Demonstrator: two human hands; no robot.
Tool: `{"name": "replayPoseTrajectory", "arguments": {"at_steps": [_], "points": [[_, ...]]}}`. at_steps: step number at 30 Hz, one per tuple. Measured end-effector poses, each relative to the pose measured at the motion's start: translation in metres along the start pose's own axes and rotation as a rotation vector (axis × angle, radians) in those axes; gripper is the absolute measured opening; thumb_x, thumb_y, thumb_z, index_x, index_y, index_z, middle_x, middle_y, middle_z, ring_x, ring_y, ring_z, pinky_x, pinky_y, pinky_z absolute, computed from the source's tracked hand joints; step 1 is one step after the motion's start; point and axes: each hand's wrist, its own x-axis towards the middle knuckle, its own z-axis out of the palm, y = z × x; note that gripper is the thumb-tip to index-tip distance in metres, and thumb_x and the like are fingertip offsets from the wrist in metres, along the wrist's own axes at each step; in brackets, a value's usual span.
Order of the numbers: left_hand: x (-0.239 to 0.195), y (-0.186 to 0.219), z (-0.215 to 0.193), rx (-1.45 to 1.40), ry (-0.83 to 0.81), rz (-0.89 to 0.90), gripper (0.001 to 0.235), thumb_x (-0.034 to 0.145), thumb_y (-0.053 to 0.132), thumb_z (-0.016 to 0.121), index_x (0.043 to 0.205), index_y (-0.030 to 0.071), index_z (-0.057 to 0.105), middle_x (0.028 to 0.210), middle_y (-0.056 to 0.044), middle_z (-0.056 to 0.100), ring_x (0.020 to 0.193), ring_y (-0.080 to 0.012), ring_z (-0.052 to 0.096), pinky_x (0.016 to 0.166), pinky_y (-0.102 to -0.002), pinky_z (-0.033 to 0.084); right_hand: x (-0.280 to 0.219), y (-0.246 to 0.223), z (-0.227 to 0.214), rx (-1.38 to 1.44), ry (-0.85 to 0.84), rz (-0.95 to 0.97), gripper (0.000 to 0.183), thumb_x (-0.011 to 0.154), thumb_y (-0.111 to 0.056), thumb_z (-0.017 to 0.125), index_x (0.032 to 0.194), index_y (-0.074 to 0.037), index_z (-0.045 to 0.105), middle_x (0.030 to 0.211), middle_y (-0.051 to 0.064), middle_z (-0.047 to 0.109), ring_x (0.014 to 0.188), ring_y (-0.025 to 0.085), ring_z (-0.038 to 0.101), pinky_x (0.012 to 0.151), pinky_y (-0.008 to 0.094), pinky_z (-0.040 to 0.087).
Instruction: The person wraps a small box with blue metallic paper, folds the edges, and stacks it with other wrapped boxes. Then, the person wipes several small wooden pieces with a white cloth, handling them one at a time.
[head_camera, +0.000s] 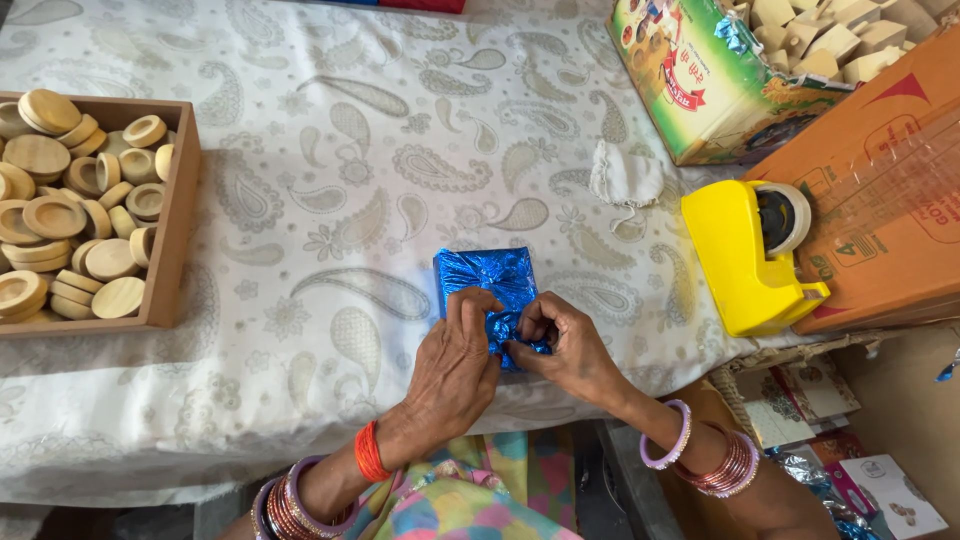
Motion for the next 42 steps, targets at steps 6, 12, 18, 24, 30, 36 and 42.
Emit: {"name": "replayPoseTrajectory", "arguments": {"at_steps": [6,12,18,24,30,36,42], "points": [[0.001,-0.004,0.001,0.003,0.055,0.077,0.061,0.069,-0.007,0.061,0.126,-0.002,0.041,0.124,-0.019,0.049,0.102,-0.0387,0.059,0.076,-0.048,0.05,0.008,-0.024,0.0,-0.187,-0.012,0.011,0.028,0.077,-0.009,0.085,0.087,-0.006,0.06,0.077,-0.003,0.058,0.069,0.007,0.049,0.061,0.025,0.046],[0.003,-0.003,0.0,0.077,-0.062,0.03,0.055,0.074,-0.004,0.063,0.125,-0.003,0.042,0.124,-0.018,0.051,0.094,-0.0368,0.06,0.07,-0.048,0.048,0.01,-0.031,-0.002,-0.299,-0.016,-0.006,0.025,0.08,-0.015,0.083,0.089,-0.006,0.062,0.077,-0.003,0.063,0.064,0.006,0.055,0.059,0.026,0.049],[0.004,0.002,-0.004,0.096,-0.085,0.028,0.053,0.075,-0.006,0.061,0.125,-0.001,0.044,0.122,-0.017,0.052,0.086,-0.0344,0.059,0.07,-0.047,0.048,0.014,-0.006,-0.029,0.193,-0.056,0.123,0.016,0.096,-0.024,0.065,0.102,-0.009,0.062,0.089,-0.002,0.07,0.073,0.006,0.062,0.061,0.025,0.049],[0.006,-0.003,-0.002,0.062,-0.068,0.063,0.052,0.074,-0.006,0.062,0.123,0.001,0.044,0.121,-0.016,0.053,0.087,-0.0347,0.059,0.067,-0.047,0.048,-0.027,-0.03,-0.027,-0.65,0.028,-0.922,0.031,0.093,-0.028,0.075,0.114,-0.006,0.068,0.114,0.009,0.071,0.102,0.024,0.069,0.085,0.037,0.055],[0.003,-0.008,-0.005,0.055,-0.073,0.092,0.053,0.074,-0.005,0.063,0.123,0.002,0.042,0.123,-0.016,0.051,0.093,-0.0338,0.062,0.072,-0.045,0.049,-0.04,-0.017,-0.007,-0.999,0.018,-0.908,0.046,0.09,-0.021,0.076,0.129,0.002,0.066,0.132,0.013,0.068,0.129,0.027,0.062,0.112,0.045,0.047],[-0.015,-0.072,-0.013,-0.462,0.155,-0.152,0.029,0.091,0.002,0.064,0.116,0.005,0.05,0.123,-0.012,0.066,0.091,-0.0196,0.064,0.081,-0.03,0.054,-0.042,-0.019,-0.001,-0.993,0.059,-0.882,0.044,0.093,-0.03,0.074,0.127,-0.002,0.069,0.136,0.011,0.064,0.136,0.031,0.054,0.113,0.049,0.042],[0.017,-0.079,-0.043,-0.003,0.122,-0.149,0.038,0.092,0.002,0.064,0.128,0.001,0.052,0.127,-0.018,0.064,0.121,-0.0334,0.06,0.099,-0.042,0.048,-0.042,-0.025,0.016,-1.118,0.221,-0.936,0.048,0.095,-0.042,0.073,0.127,-0.007,0.068,0.147,0.006,0.057,0.136,0.026,0.047,0.117,0.05,0.028]]}}
